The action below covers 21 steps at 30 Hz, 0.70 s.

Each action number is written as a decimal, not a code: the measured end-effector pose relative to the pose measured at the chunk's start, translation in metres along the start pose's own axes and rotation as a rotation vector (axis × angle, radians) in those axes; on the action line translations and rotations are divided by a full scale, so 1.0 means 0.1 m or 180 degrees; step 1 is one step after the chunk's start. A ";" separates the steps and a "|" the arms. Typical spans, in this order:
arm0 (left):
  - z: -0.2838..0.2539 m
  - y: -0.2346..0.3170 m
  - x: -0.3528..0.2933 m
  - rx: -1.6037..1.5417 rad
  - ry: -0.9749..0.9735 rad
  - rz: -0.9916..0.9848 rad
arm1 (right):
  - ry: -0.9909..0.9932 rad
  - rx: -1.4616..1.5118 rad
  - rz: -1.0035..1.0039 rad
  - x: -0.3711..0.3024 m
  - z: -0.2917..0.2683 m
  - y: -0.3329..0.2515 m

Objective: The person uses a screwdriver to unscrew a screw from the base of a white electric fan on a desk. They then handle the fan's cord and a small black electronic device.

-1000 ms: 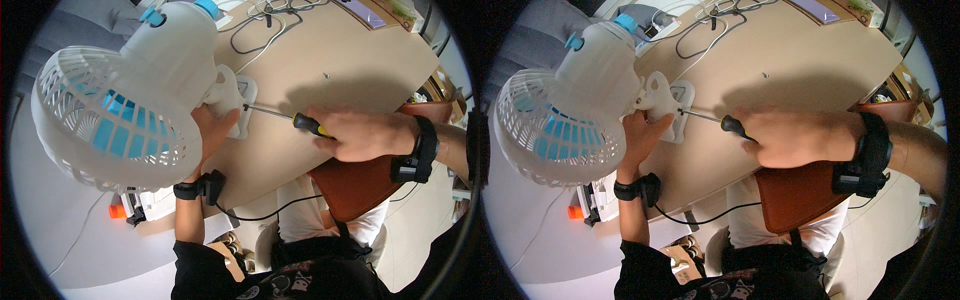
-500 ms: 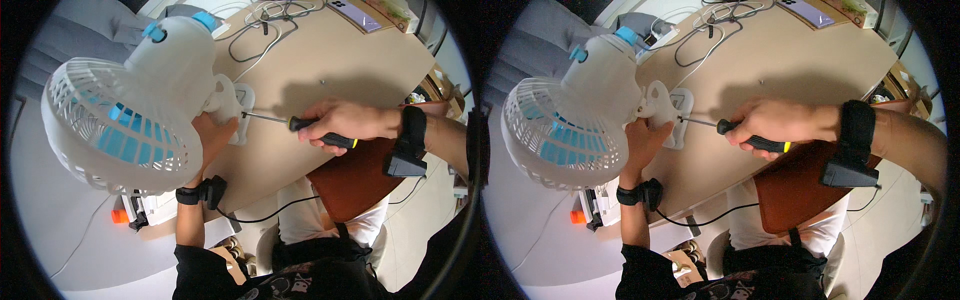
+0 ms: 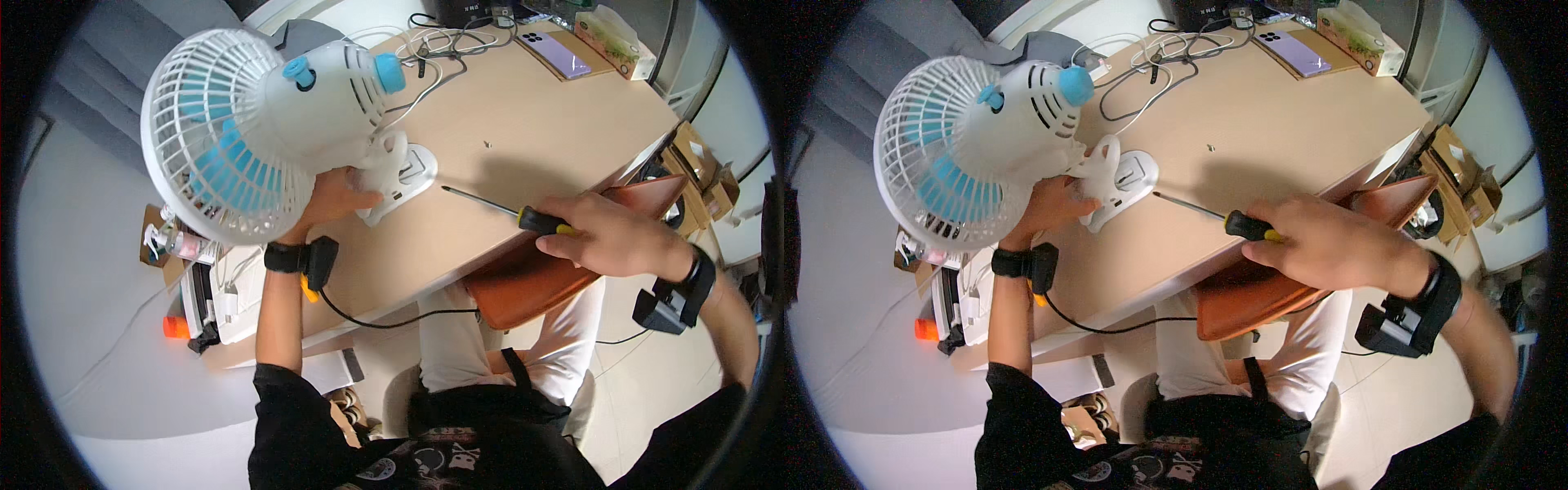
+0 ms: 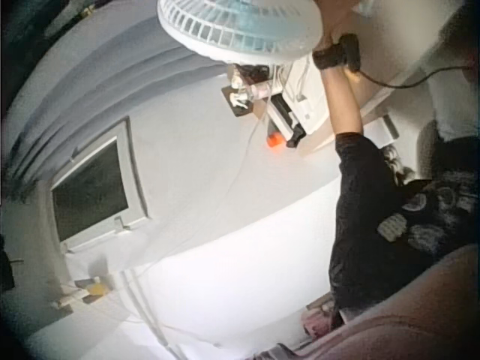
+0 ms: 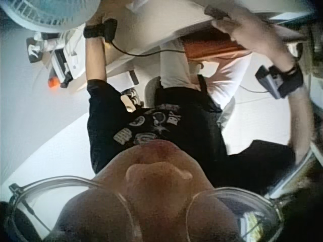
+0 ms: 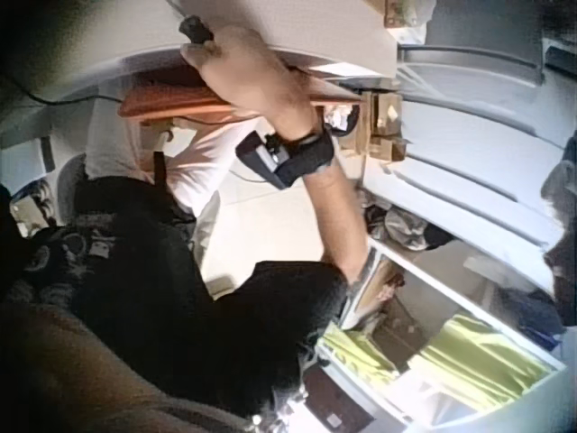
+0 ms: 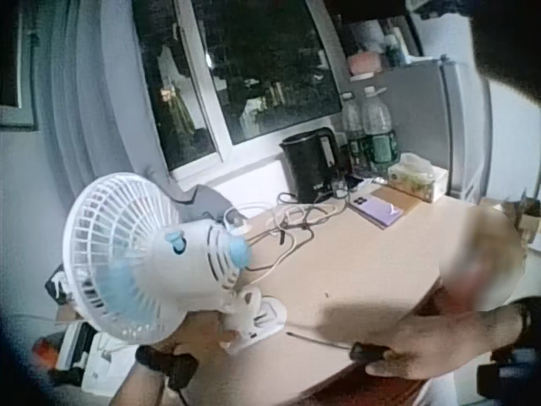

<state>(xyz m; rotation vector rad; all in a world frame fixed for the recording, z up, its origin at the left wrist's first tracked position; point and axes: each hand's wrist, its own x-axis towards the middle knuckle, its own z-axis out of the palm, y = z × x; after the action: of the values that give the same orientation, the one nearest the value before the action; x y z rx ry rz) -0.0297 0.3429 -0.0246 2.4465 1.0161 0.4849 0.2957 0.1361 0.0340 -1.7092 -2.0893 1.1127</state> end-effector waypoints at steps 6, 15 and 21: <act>-0.08 0.23 0.00 0.1070 -0.0313 0.0840 | 0.0791 0.0087 0.0096 -0.25 0.02 0.12; 0.63 0.41 -0.08 -0.1138 0.0954 0.0183 | 0.1859 0.0291 -0.0058 -0.19 0.29 0.51; 0.87 0.36 -0.07 0.0484 0.1654 -0.0652 | 0.2183 0.0330 -0.0035 -0.15 0.39 0.56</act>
<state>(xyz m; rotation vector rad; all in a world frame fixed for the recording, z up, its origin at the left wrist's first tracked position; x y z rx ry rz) 0.0276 0.2923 -0.0793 2.3567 1.5406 1.0382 0.3186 0.1086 -0.0256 -1.7024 -1.5755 0.5024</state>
